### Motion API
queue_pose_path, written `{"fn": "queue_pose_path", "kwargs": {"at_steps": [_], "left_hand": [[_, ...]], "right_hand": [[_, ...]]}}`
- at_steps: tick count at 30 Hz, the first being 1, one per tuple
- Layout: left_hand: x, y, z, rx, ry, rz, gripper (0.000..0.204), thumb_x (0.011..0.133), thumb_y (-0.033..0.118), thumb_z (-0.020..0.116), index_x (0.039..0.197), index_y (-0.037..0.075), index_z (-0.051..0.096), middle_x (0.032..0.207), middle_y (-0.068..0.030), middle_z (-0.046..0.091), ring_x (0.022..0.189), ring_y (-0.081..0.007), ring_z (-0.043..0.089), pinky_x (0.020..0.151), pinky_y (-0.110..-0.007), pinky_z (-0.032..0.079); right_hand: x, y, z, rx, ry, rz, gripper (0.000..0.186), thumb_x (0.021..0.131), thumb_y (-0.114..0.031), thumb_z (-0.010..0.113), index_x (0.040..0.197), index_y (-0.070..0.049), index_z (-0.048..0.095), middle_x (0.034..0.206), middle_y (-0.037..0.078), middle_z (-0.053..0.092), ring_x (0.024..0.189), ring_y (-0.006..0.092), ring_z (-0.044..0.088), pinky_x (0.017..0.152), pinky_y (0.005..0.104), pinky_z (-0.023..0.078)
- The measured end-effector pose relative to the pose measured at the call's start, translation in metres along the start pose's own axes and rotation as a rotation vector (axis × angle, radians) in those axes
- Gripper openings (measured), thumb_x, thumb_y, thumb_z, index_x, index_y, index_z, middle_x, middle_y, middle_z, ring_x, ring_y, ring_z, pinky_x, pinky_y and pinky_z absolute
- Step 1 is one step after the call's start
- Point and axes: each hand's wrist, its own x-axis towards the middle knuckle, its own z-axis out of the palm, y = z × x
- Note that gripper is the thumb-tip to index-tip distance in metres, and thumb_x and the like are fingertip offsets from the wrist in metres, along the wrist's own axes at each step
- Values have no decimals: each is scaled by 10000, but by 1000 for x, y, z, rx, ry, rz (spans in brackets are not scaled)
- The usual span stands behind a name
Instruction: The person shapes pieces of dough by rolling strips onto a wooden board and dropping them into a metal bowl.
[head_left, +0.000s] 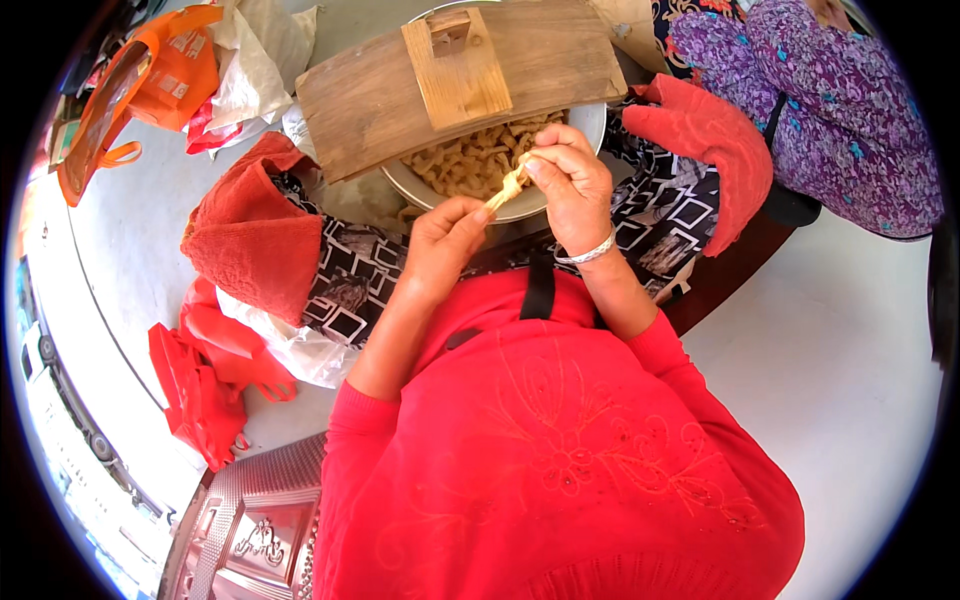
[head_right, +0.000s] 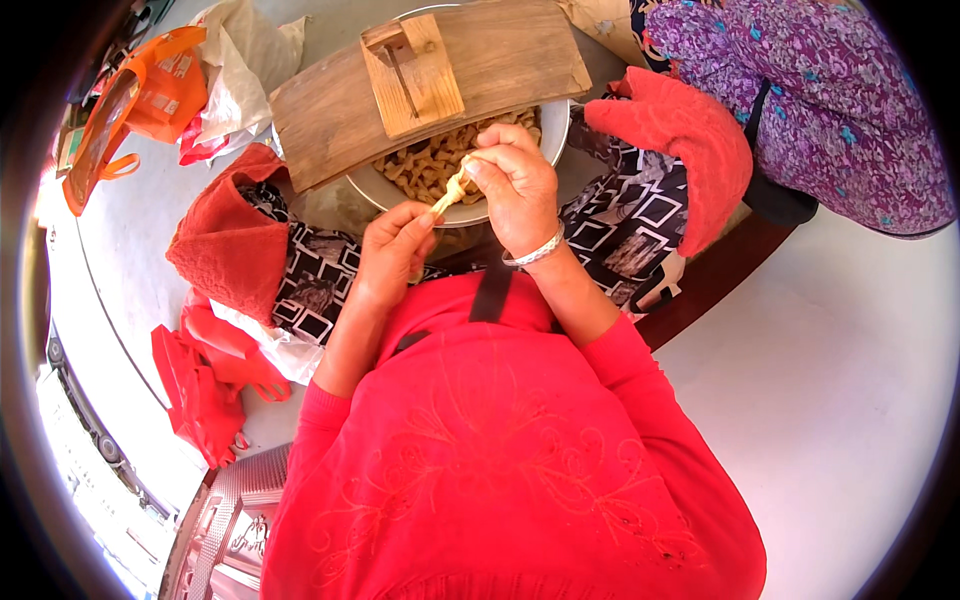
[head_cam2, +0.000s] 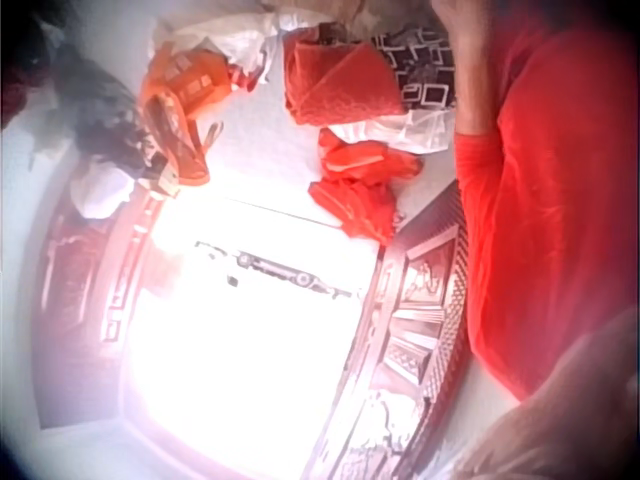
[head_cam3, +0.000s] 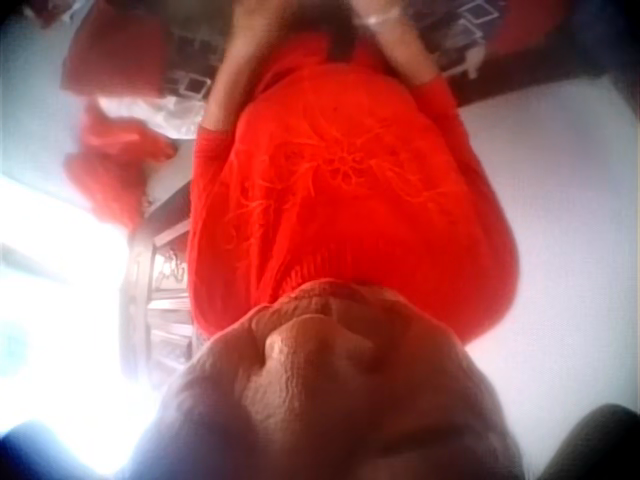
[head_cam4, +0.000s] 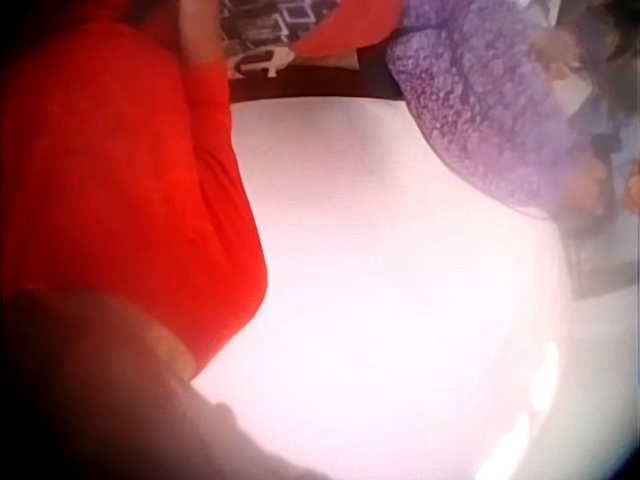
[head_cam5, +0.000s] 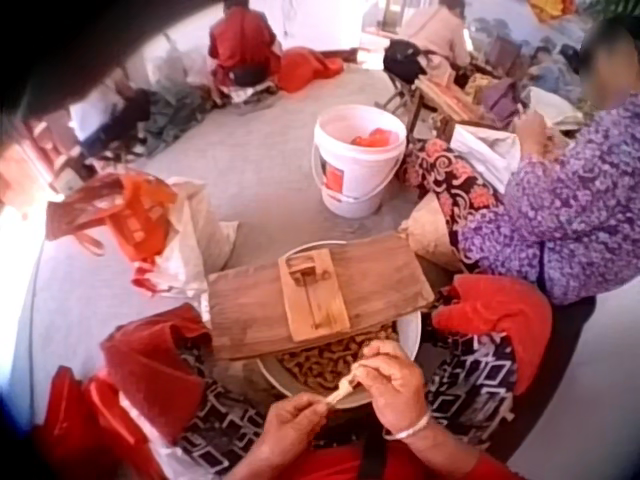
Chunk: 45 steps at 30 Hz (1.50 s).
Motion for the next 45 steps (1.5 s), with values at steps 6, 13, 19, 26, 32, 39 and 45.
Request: {"fn": "queue_pose_path", "kwargs": {"at_steps": [6, 13, 19, 26, 32, 39, 45], "left_hand": [[2, 28, 4, 1037, 297, 751, 74, 850, 94, 633, 911, 53, 625, 749, -128, 582, 685, -319, 605, 577, -366, 478], [18, 47, -2, 922, 179, 695, 91, 869, 110, 629, 909, 30, 643, 768, -109, 617, 662, -269, 598, 600, -331, 472], [26, 68, -16, 544, 8, 321, 202, 934, 153, 578, 931, -37, 648, 714, 20, 552, 695, -66, 474, 629, -242, 423], [69, 92, -32, 408, 85, 383, 189, 939, 136, 526, 943, -15, 639, 680, 36, 513, 635, -49, 444, 569, -219, 368], [94, 83, -39, 591, 223, 383, 123, 913, 107, 564, 877, -6, 595, 697, 27, 536, 648, -63, 470, 579, -216, 379], [84, 74, -45, 840, 442, 509, 108, 860, 105, 593, 872, 4, 555, 661, -133, 579, 601, -218, 550, 593, -325, 450], [40, 50, 13, 394, 214, 240, 86, 887, 26, 560, 813, 39, 518, 618, -12, 552, 552, -53, 488, 488, -210, 369]], "right_hand": [[20, -7, -23, 53, -164, 273, 215, 935, -169, 584, 1006, 28, 633, 1045, 96, 633, 908, 107, 599, 810, 248, 484], [48, -43, -34, -415, -673, 285, 257, 914, -251, 596, 864, -3, 640, 656, 95, 581, 596, 170, 534, 580, 297, 436], [61, -51, -45, -519, -629, 62, 244, 918, -200, 611, 795, 11, 604, 604, 29, 463, 581, 88, 420, 539, 262, 381], [91, -27, -30, -518, -404, -33, 232, 924, -188, 600, 818, 18, 612, 612, 38, 474, 591, 100, 431, 557, 265, 386], [103, -4, -19, -689, -425, -35, 299, 887, -266, 592, 718, -19, 597, 638, 184, 556, 592, 362, 544, 567, 412, 433], [84, 7, -32, -885, -364, -372, 238, 827, -304, 625, 692, -108, 638, 673, 111, 621, 626, 324, 594, 574, 432, 448], [54, -46, -9, -785, -204, -613, 519, 756, -368, 700, 1156, -62, 575, 1114, 126, 578, 933, 336, 570, 789, 425, 449]]}}
